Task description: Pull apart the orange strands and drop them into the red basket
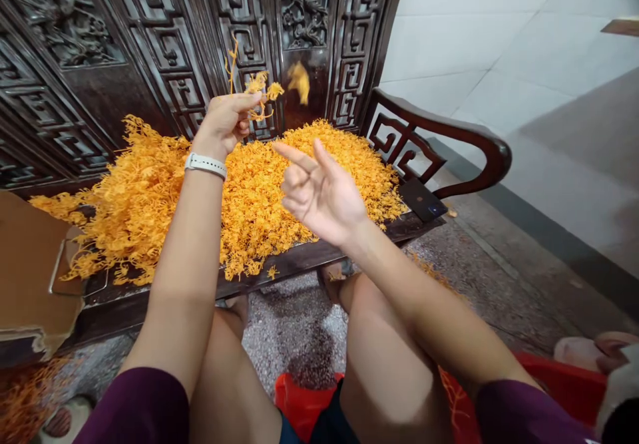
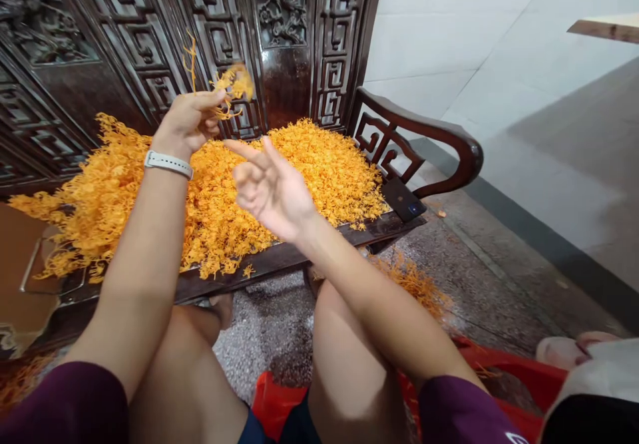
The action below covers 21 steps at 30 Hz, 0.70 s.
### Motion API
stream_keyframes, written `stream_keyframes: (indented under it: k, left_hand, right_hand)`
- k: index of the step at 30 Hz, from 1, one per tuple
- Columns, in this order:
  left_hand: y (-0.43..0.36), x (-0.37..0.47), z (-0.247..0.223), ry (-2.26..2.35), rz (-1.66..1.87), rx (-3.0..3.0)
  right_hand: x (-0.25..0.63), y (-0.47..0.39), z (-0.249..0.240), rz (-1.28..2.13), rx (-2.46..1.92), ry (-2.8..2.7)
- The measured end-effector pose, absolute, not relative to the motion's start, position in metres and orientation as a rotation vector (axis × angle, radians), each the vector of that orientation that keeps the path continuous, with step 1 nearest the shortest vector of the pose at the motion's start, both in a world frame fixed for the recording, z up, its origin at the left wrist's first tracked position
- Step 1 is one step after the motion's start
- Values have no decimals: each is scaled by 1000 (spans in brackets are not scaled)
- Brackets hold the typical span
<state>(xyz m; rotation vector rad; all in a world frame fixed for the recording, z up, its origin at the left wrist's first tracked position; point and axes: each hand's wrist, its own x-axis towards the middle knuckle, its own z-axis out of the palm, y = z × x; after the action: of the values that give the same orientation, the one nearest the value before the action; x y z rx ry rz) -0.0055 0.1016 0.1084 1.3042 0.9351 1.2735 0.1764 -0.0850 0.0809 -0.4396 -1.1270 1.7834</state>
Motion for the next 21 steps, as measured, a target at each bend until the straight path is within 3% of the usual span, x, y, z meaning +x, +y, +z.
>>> stream_keyframes:
  k: [4, 10, 21]
  left_hand:
    - [99, -16, 105, 949, 1184, 1482]
    - [89, -20, 103, 880, 905, 1790]
    - [68, 28, 110, 650, 578, 2034]
  right_hand:
    - [189, -63, 68, 1692, -731, -738]
    - [185, -58, 55, 1351, -944, -968]
    - [175, -59, 53, 1151, -974, -1068]
